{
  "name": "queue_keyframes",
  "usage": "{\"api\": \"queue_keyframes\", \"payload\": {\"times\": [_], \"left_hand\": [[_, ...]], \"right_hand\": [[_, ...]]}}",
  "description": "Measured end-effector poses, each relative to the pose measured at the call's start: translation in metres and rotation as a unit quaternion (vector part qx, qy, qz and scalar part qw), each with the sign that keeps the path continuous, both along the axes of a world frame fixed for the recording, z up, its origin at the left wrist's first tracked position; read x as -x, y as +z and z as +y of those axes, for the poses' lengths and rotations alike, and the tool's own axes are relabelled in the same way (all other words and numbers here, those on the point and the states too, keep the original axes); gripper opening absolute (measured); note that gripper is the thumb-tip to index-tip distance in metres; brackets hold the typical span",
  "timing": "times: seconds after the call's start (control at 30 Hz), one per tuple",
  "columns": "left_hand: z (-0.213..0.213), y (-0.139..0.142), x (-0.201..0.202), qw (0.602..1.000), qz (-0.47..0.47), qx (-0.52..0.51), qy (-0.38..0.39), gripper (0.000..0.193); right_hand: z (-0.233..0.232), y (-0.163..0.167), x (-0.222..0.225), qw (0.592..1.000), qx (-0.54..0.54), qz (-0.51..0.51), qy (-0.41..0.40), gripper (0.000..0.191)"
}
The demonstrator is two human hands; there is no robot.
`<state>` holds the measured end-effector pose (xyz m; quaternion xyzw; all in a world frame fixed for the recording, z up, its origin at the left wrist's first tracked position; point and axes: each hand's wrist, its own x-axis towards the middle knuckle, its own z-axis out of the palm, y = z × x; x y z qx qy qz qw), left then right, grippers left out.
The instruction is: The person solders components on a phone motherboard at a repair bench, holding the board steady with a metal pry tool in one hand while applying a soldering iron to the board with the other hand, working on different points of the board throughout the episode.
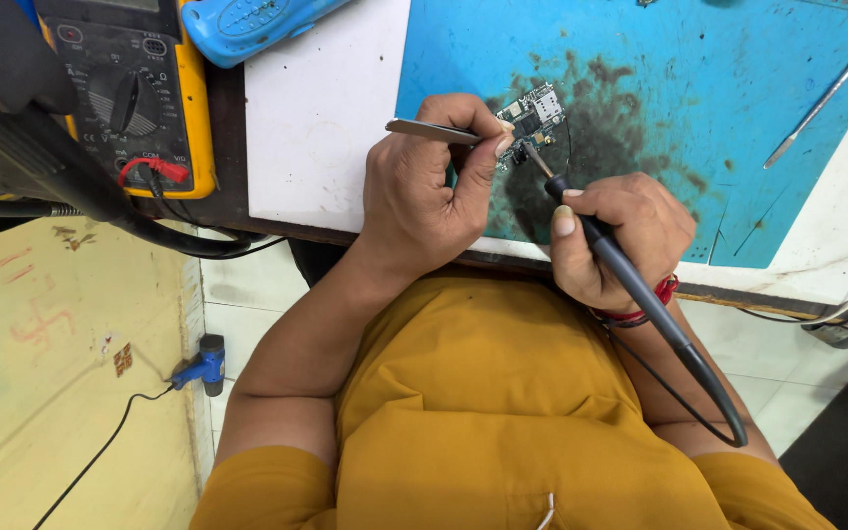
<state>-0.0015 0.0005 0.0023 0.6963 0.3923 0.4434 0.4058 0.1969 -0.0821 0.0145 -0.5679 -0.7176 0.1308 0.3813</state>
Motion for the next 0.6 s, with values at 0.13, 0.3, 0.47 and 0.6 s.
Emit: {"api": "queue_keyframes", "payload": {"times": [0.13, 0.3, 0.47, 0.6], "left_hand": [[-0.0002, 0.0001, 0.0002, 1.0, 0.005, -0.003, -0.001, 0.016], [-0.0003, -0.0001, 0.0, 1.0, -0.001, 0.006, -0.002, 0.016], [-0.0001, -0.0009, 0.0, 1.0, 0.003, -0.004, -0.002, 0.016], [-0.0006, -0.001, -0.0001, 1.0, 0.0, 0.001, -0.002, 0.016]], "right_hand": [[0.0004, 0.0, -0.0001, 1.0, -0.005, -0.002, 0.006, 0.013], [0.0003, 0.001, 0.0002, 1.0, 0.002, 0.001, 0.006, 0.013], [0.001, 0.0007, 0.0005, 1.0, -0.002, -0.001, 0.002, 0.013], [0.0007, 0.0012, -0.0002, 1.0, 0.0, 0.001, 0.01, 0.013]]}}
